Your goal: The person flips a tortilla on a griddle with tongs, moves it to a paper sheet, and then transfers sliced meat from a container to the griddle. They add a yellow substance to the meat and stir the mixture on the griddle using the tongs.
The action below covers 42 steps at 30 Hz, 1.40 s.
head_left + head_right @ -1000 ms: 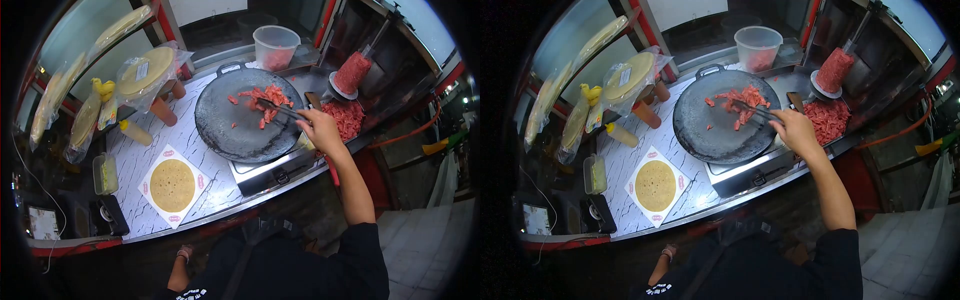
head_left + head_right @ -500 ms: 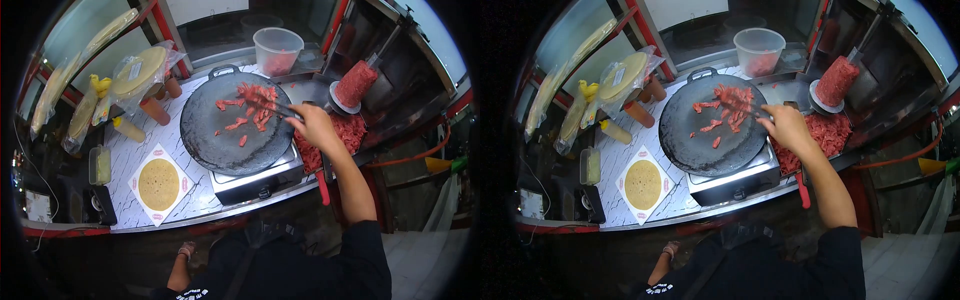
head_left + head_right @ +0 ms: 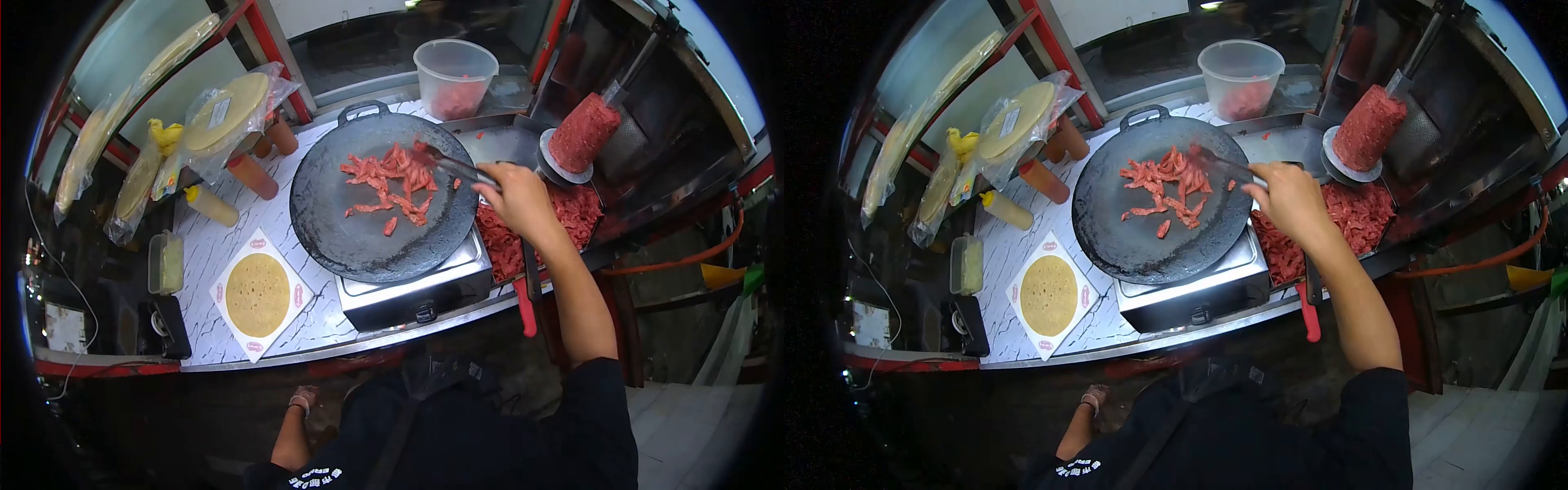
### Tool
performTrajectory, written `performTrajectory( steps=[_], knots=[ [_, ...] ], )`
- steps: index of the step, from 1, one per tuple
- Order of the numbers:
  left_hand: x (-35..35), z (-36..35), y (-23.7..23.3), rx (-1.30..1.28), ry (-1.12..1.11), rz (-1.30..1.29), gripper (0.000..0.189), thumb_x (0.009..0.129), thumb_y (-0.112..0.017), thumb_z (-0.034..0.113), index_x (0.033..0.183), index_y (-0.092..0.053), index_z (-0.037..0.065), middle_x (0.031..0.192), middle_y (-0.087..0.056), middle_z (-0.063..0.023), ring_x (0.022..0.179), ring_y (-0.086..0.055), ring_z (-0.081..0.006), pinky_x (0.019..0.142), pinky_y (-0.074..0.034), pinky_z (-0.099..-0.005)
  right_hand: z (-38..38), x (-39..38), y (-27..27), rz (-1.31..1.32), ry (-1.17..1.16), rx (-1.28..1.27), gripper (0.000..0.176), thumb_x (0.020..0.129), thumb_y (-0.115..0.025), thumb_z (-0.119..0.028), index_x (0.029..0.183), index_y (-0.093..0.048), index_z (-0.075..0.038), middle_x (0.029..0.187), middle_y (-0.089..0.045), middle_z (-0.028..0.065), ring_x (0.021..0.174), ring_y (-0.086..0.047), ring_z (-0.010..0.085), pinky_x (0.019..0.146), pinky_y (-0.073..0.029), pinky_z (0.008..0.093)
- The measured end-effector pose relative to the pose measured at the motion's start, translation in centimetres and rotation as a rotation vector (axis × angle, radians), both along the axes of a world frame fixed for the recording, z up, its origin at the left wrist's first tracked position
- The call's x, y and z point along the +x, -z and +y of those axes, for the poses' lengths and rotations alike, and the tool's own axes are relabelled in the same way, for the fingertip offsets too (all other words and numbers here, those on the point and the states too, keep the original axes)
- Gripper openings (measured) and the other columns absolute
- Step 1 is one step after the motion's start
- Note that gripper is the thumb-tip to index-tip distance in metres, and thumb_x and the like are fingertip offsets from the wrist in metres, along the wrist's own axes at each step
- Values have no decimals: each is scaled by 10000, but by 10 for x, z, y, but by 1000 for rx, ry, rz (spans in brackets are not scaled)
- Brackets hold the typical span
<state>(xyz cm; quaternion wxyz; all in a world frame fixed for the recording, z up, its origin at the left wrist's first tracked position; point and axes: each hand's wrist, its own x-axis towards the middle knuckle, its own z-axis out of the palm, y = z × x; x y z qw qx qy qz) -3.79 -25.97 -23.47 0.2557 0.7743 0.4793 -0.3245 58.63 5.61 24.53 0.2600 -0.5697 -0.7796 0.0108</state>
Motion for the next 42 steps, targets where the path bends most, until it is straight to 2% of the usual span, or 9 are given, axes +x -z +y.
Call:
performTrajectory(
  steps=[3, 6, 8, 17, 21, 30, 33, 35, 42],
  knots=[
    [-5, -7, 10, 182, -20, 37, 278, 948, -484, 188, 1051, -737, 135, 1106, -766, -88, 1033, -734, -286, 891, -579, -455, -27, -8, -24, -75, -38, -3, 342, 903, -750, -321, 1157, -743, -92, 940, -722, 154, 849, -700, 381, 746, -546, 482],
    [10, -5, -6, -28, -258, -22, 344, 996, -413, 206, 1132, -723, 147, 1297, -700, -114, 1211, -656, -325, 1028, -533, -444, -55, -17, -25, -2, -119, -123, 363, 885, -773, -352, 1161, -747, -117, 873, -700, 111, 809, -705, 329, 705, -556, 442],
    [0, -11, 1, -9, 47, -37, 342, 1001, -425, 218, 1145, -728, 150, 1304, -698, -114, 1205, -662, -327, 1028, -532, -446, -47, -25, 2, -34, -136, -101, 341, 895, -764, -341, 1154, -750, -120, 889, -706, 117, 822, -703, 353, 726, -555, 464],
    [-38, -19, 14, 119, 43, -79, 322, 955, -489, 198, 1160, -735, 160, 1282, -716, -91, 1169, -690, -287, 976, -553, -445, 8, -43, 0, -88, -27, -68, 377, 893, -755, -344, 1144, -753, -62, 1004, -743, 196, 914, -712, 404, 818, -554, 479],
    [-37, -15, 22, 166, 41, -99, 327, 963, -473, 190, 1151, -738, 154, 1258, -729, -83, 1143, -704, -284, 946, -560, -457, -13, -43, -54, -104, -31, -151, 360, 889, -758, -346, 1133, -767, -81, 943, -749, 192, 903, -714, 398, 801, -555, 480],
    [-85, -3, -16, 88, 412, -215, 350, 969, -531, 382, 1180, -732, 188, 1207, -742, -68, 1145, -693, -235, 995, -534, -419, -1, -103, -25, -130, 38, -160, 363, 895, -758, -345, 1157, -765, -94, 978, -754, 184, 929, -722, 391, 826, -559, 476],
    [-105, -10, 16, 148, 91, -93, 372, 941, -583, 396, 1198, -739, 176, 1217, -744, -75, 1169, -689, -266, 1038, -525, -428, -20, -68, -58, -2, 152, -178, 358, 879, -775, -359, 1067, -790, -54, 920, -754, 193, 871, -733, 388, 782, -560, 434],
    [-112, -14, 25, -192, -915, -335, 372, 944, -585, 384, 1203, -737, 164, 1304, -708, -85, 1227, -654, -306, 1094, -487, -478, -20, -46, -53, 52, 220, -164, 370, 884, -772, -359, 1050, -789, -29, 901, -747, 222, 851, -740, 385, 781, -561, 430],
    [-104, -3, -4, 41, -7, -71, 315, 947, -502, 200, 1116, -758, 126, 1146, -753, -155, 1041, -739, -342, 917, -587, -489, -25, -74, -12, 50, 162, -79, 383, 891, -775, -323, 1136, -758, -29, 1017, -741, 231, 946, -714, 410, 841, -554, 456]
  ],
)
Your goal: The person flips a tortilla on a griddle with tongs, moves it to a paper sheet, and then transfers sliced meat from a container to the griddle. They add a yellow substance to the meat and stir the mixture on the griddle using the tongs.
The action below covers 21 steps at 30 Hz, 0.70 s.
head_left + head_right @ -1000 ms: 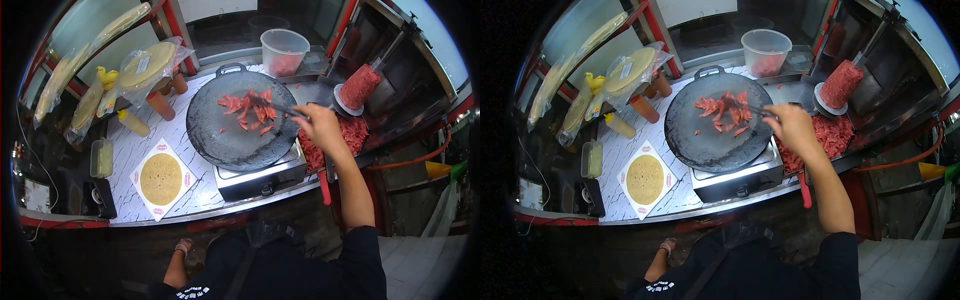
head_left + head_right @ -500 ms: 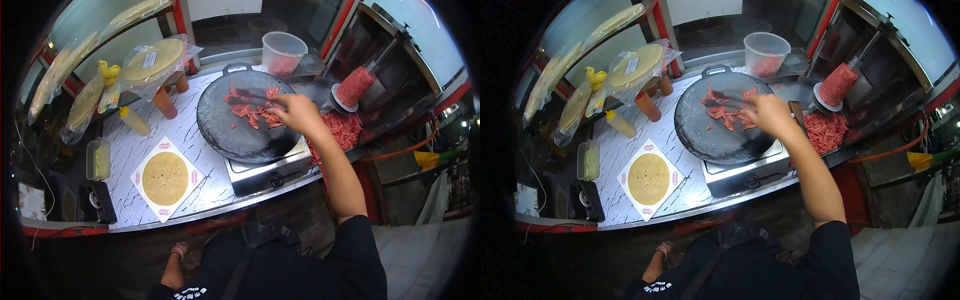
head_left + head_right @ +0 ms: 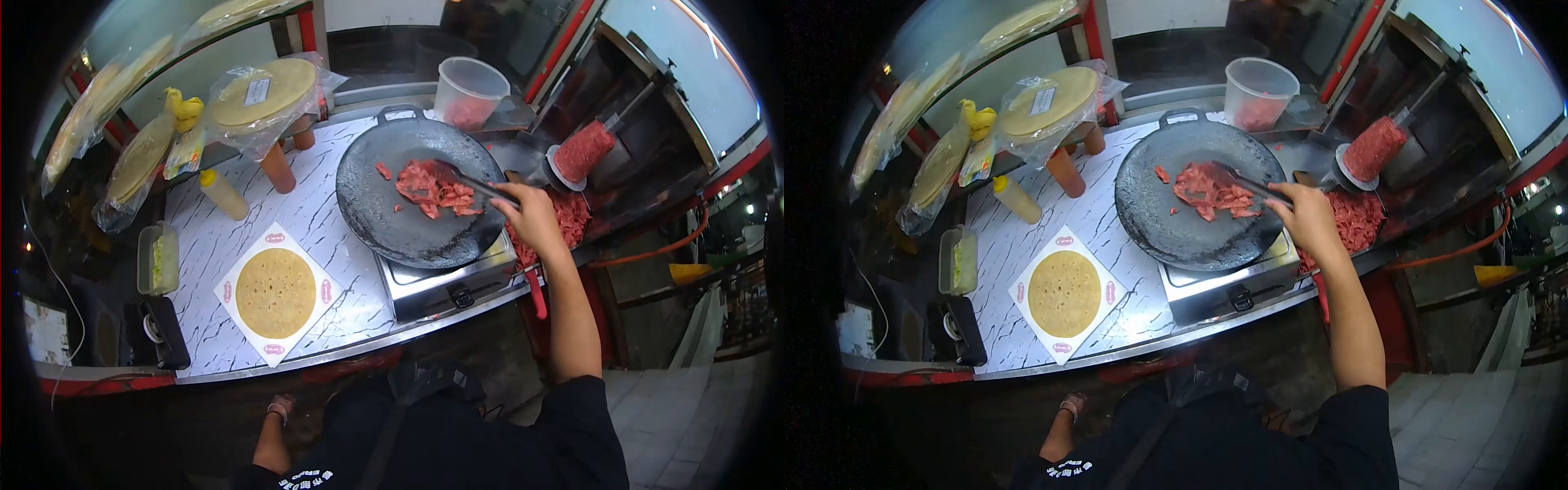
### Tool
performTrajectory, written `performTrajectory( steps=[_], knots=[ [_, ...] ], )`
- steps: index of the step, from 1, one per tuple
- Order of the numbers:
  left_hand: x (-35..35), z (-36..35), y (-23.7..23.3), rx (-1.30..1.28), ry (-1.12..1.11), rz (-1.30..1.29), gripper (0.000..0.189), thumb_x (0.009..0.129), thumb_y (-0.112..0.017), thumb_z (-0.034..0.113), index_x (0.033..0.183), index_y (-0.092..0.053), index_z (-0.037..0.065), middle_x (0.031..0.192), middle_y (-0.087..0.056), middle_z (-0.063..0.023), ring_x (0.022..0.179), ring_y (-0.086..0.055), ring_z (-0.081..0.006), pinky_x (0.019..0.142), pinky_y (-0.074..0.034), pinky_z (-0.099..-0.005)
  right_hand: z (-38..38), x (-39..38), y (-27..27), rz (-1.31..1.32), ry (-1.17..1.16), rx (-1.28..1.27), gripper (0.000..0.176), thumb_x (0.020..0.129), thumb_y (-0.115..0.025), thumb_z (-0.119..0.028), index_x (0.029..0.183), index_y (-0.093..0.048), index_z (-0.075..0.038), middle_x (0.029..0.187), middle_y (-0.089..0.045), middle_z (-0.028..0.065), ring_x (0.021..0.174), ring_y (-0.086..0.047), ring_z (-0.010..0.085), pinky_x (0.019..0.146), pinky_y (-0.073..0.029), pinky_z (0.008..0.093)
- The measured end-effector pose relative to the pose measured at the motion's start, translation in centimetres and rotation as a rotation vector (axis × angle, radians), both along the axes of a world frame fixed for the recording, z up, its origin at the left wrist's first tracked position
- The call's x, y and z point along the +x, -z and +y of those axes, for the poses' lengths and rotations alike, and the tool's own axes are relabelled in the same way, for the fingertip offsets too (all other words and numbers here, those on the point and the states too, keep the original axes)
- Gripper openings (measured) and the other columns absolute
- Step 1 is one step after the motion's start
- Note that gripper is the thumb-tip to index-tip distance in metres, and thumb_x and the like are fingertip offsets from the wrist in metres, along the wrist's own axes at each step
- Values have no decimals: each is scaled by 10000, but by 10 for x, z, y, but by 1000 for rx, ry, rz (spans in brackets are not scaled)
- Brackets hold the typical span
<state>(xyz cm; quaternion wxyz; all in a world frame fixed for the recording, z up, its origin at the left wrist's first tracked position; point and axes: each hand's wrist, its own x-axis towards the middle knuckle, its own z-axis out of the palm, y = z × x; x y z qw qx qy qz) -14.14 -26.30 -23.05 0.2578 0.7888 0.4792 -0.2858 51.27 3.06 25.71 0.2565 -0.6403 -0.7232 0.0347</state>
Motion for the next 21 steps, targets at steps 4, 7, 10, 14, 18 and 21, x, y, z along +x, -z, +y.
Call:
performTrajectory(
  steps=[4, 7, 10, 14, 18, 21],
  knots=[
    [6, 2, 29, -76, -555, 48, 345, 982, -468, 204, 1160, -749, 113, 1207, -733, -168, 1090, -722, -364, 951, -578, -498, -18, -30, -11, -37, -94, 59, 334, 910, -755, -310, 1143, -753, -70, 997, -734, 193, 902, -708, 395, 801, -554, 458],
    [15, 9, 27, -88, -625, 68, 359, 997, -450, 208, 1179, -742, 108, 1235, -723, -169, 1122, -711, -361, 969, -570, -497, -32, -37, -8, -162, -135, -74, 341, 916, -747, -319, 1180, -734, -105, 966, -714, 157, 872, -704, 366, 766, -550, 457],
    [21, 13, 28, -110, -572, 73, 368, 1006, -435, 211, 1190, -736, 106, 1254, -716, -166, 1150, -701, -349, 983, -563, -494, -29, 7, 6, -10, -28, -17, 375, 881, -789, -289, 1176, -732, -65, 967, -727, 151, 883, -715, 360, 769, -553, 449],
    [39, 11, 29, -111, -495, 55, 381, 1018, -415, 214, 1206, -727, 103, 1280, -707, -162, 1189, -686, -333, 1002, -552, -489, -59, 50, -24, 164, 118, -92, 334, 880, -779, -229, 1119, -754, 3, 947, -758, 204, 824, -758, 302, 749, -565, 387],
    [60, -3, 30, -19, -117, 66, 357, 990, -441, 187, 1194, -725, 118, 1219, -732, -156, 1120, -716, -316, 957, -567, -483, -58, 56, 23, 260, -17, -106, 357, 880, -772, -224, 1163, -741, -8, 977, -759, 191, 889, -757, 299, 796, -571, 380],
    [68, -3, 19, 47, 154, 82, 345, 971, -458, 169, 1187, -724, 129, 1179, -749, -153, 1075, -736, -305, 926, -576, -479, -36, 26, 9, 120, -165, -113, 368, 867, -804, -268, 1128, -744, -16, 1003, -747, 177, 904, -718, 378, 784, -558, 421]
  ],
)
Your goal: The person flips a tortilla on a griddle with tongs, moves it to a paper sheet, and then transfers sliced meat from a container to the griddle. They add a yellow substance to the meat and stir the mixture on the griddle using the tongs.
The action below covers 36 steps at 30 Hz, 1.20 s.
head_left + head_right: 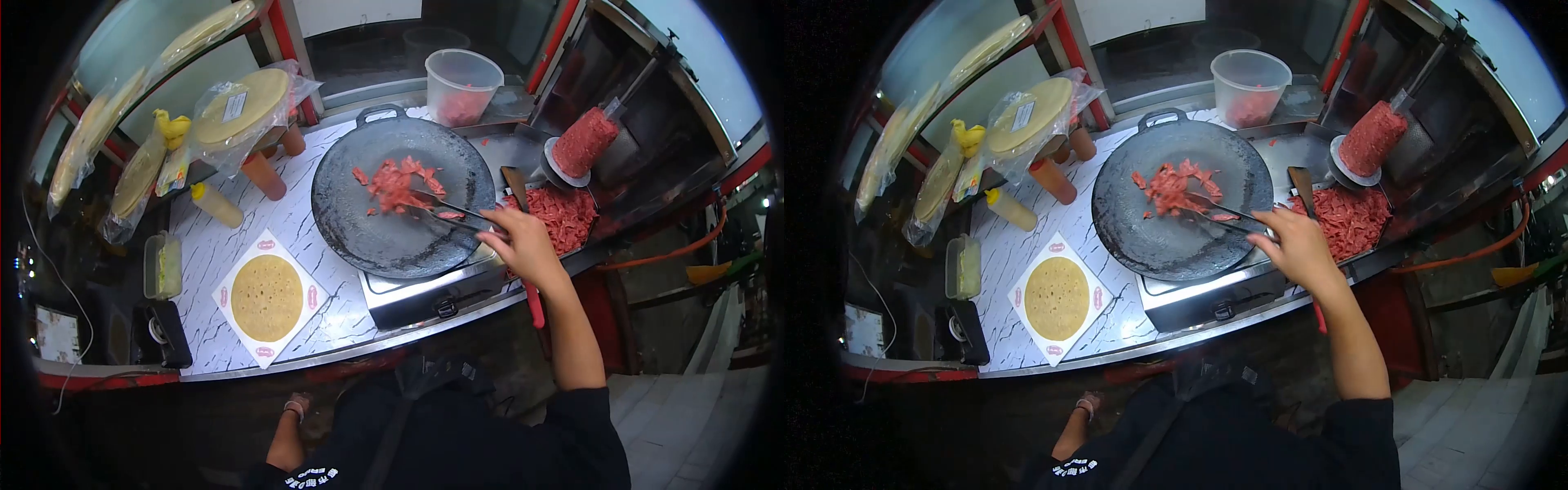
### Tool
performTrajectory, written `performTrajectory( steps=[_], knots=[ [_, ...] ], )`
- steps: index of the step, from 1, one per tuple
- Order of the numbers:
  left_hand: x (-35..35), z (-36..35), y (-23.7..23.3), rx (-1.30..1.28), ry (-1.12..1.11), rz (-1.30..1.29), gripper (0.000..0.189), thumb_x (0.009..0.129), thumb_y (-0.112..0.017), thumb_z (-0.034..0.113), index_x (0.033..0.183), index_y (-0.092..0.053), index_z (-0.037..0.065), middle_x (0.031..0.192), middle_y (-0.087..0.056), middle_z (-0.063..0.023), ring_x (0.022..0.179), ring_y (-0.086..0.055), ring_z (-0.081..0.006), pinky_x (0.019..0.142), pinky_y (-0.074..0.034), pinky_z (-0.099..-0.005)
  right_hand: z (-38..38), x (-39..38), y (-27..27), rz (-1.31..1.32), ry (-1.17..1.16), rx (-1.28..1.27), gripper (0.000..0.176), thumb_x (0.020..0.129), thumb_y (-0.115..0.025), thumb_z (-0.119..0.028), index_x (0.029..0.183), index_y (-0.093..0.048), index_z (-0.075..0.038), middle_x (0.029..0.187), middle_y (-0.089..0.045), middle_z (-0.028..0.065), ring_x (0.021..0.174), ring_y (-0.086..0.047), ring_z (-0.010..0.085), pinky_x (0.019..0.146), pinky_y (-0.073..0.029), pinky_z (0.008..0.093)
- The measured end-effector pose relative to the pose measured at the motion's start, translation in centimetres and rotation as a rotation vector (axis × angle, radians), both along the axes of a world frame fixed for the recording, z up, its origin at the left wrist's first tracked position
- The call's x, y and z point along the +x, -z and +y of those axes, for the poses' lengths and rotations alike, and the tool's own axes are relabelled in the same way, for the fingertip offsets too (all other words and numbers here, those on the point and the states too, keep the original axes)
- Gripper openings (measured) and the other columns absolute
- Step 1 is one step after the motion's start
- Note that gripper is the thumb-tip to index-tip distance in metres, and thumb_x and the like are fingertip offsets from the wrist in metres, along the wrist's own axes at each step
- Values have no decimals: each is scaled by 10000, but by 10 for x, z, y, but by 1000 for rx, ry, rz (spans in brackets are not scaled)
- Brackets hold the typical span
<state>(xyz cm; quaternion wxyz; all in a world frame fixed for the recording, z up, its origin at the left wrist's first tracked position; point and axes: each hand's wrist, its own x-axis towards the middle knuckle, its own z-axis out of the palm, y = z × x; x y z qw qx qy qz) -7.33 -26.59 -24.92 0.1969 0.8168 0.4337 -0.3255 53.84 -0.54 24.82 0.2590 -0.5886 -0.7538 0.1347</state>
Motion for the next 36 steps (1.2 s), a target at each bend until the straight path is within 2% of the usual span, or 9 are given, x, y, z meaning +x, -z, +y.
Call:
performTrajectory(
  steps=[9, 12, 14, 18, 24, 26, 32, 35, 36],
  knots=[
    [5, 24, -33, 201, 29, -195, 337, 973, -458, 198, 1220, -681, 142, 1173, -755, -114, 1011, -746, -305, 879, -571, -505, 69, -18, -7, -216, -121, 183, 363, 898, -762, -304, 1128, -754, -22, 977, -738, 210, 848, -713, 391, 788, -550, 451],
    [-31, 3, 5, 24, -200, -147, 366, 989, -411, 213, 1234, -677, 152, 1203, -740, -118, 1108, -709, -323, 956, -556, -485, 64, -6, -49, -237, -98, 8, 342, 879, -779, -314, 1096, -777, -50, 910, -747, 191, 848, -722, 383, 776, -554, 465],
    [-11, 1, -25, -156, -442, -90, 378, 975, -415, 208, 1183, -722, 132, 1187, -740, -152, 1088, -716, -353, 948, -564, -495, 66, -13, -67, -227, -24, -21, 352, 879, -778, -326, 1076, -779, -34, 883, -744, 199, 826, -727, 387, 746, -555, 458],
    [-46, -15, 4, -155, -272, -7, 362, 966, -438, 212, 1158, -734, 132, 1199, -732, -165, 1100, -714, -350, 946, -570, -492, 69, -58, -21, -215, -38, 74, 377, 884, -768, -348, 1121, -770, -55, 946, -744, 213, 894, -722, 395, 806, -562, 472],
    [-93, -11, 9, -157, -141, 10, 348, 963, -458, 220, 1137, -747, 134, 1230, -717, -181, 1122, -710, -345, 951, -574, -489, 49, -62, -75, -269, -2, 68, 392, 870, -777, -374, 1122, -775, -73, 938, -752, 203, 899, -731, 383, 813, -570, 466],
    [-105, 5, -28, -201, -55, 24, 359, 981, -439, 223, 1157, -741, 140, 1259, -708, -180, 1137, -706, -341, 968, -568, -492, 60, -83, -69, -303, 46, 164, 398, 875, -765, -387, 1113, -775, -68, 933, -755, 202, 885, -733, 389, 809, -574, 471],
    [-149, 40, -11, -117, -22, -50, 567, 947, -673, 392, 1418, -566, 93, 1400, -627, -205, 1293, -606, -379, 1099, -476, -491, 56, -119, -3, -269, 102, 234, 325, 914, -729, -335, 1114, -772, -82, 918, -751, 203, 863, -714, 428, 785, -562, 499],
    [-166, 14, 12, 112, -81, -205, 420, 1044, -382, 243, 1355, -626, 102, 1313, -683, -180, 1178, -685, -375, 1012, -546, -503, 9, -87, -38, -181, 231, 136, 325, 911, -753, -288, 1117, -763, -37, 874, -743, 210, 793, -728, 379, 730, -555, 441],
    [-173, 12, 20, 107, -91, -209, 420, 1044, -382, 243, 1355, -626, 102, 1313, -683, -180, 1178, -685, -375, 1012, -546, -503, -9, -79, -45, -135, 292, 149, 323, 907, -760, -264, 1116, -759, -18, 852, -739, 213, 761, -739, 342, 707, -552, 412]
  ],
)
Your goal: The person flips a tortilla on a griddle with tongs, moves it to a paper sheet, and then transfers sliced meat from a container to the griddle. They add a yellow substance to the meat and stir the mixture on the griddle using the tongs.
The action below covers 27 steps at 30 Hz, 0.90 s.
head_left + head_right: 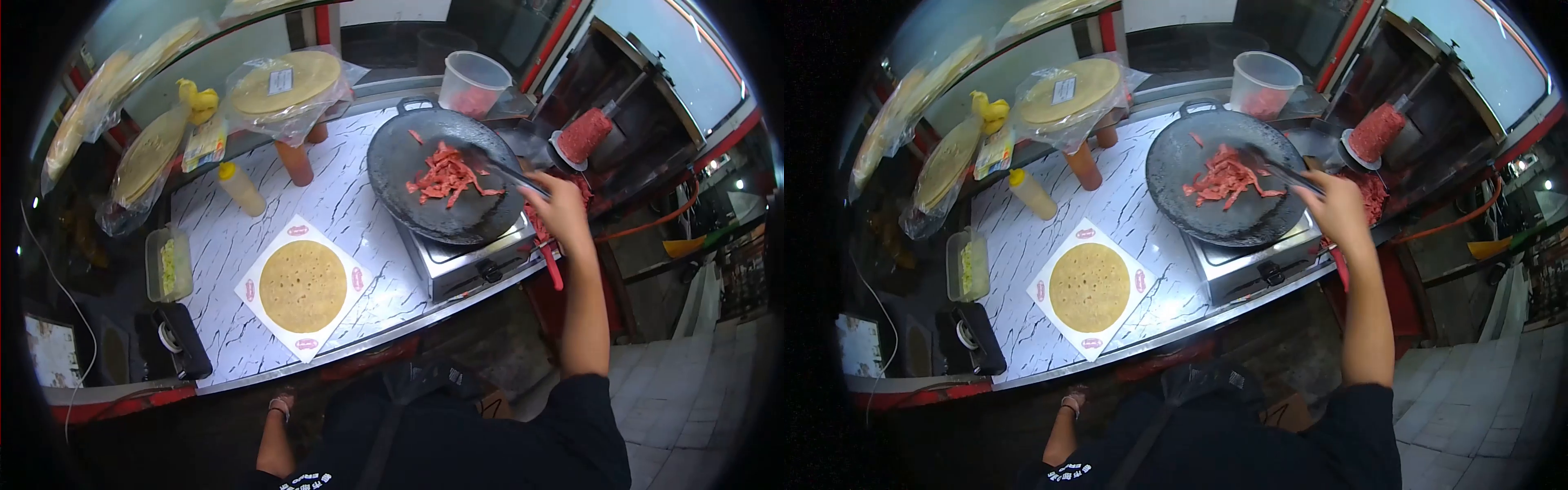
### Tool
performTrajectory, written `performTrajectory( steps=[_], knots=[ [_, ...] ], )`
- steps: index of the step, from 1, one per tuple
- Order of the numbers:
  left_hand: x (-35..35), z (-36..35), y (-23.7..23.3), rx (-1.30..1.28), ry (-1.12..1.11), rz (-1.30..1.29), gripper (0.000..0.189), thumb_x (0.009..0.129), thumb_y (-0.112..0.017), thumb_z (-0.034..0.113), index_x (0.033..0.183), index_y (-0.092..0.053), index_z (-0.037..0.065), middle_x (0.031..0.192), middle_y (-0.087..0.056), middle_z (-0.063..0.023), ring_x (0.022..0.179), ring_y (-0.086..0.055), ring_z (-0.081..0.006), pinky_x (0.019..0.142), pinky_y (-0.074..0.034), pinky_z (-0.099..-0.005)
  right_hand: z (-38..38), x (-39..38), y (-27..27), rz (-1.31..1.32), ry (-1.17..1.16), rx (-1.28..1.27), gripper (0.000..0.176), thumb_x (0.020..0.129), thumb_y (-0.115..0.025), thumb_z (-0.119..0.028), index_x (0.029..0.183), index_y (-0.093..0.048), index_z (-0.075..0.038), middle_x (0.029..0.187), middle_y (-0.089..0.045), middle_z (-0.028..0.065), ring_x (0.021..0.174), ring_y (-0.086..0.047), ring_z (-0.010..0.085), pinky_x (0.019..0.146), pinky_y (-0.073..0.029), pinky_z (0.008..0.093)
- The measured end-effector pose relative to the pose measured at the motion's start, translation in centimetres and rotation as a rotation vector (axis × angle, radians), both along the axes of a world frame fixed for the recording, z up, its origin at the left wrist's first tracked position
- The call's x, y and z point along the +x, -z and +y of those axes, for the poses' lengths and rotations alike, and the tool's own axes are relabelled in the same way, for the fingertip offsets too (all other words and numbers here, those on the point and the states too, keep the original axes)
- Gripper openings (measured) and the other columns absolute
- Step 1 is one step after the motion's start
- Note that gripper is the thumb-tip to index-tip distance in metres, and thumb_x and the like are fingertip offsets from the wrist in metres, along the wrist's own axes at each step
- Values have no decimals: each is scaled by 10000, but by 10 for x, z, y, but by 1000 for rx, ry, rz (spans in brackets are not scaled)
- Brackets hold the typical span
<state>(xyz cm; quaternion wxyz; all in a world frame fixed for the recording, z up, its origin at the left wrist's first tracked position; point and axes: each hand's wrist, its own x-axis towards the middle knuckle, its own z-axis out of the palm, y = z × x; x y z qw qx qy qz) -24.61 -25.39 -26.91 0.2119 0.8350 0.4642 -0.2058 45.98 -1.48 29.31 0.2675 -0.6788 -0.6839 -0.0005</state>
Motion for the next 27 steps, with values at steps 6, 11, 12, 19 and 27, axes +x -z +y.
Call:
performTrajectory(
  steps=[6, 11, 12, 19, 27],
  knots=[
    [0, -20, -18, -339, -65, 195, 363, 984, -510, 274, 1244, -711, 119, 1287, -707, -160, 1160, -701, -340, 970, -569, -482, -73, 4, 82, 337, 209, -55, 356, 938, -724, -229, 1165, -723, 46, 1017, -776, 212, 946, -770, 265, 804, -568, 373],
    [11, -11, -42, -409, 285, 275, 387, 973, -531, 330, 1212, -731, 102, 1268, -714, -166, 1159, -696, -362, 982, -561, -497, -36, -40, 66, 107, 118, 106, 332, 938, -730, -278, 1135, -722, -11, 974, -737, 226, 902, -717, 417, 788, -548, 467],
    [3, -15, -12, -379, 155, 222, 403, 972, -544, 349, 1229, -720, 93, 1277, -708, -173, 1169, -691, -363, 991, -557, -497, -30, -33, 60, 122, 140, 140, 330, 940, -727, -280, 1136, -722, -14, 960, -737, 224, 885, -717, 416, 778, -546, 476],
    [50, 10, -26, -239, 59, 124, 472, 942, -636, 392, 1277, -684, 62, 1330, -674, -204, 1222, -658, -376, 1034, -533, -497, -14, -8, 92, -125, 135, 188, 303, 958, -702, -287, 1174, -701, -75, 955, -699, 180, 851, -696, 409, 722, -534, 502],
    [69, 9, -25, -335, -60, 211, 429, 980, -554, 360, 1280, -690, 86, 1320, -680, -194, 1222, -660, -369, 1040, -533, -490, 4, 31, 69, -26, 135, 189, 297, 976, -665, -275, 1196, -677, -75, 931, -686, 171, 833, -700, 400, 732, -540, 511]
  ],
)
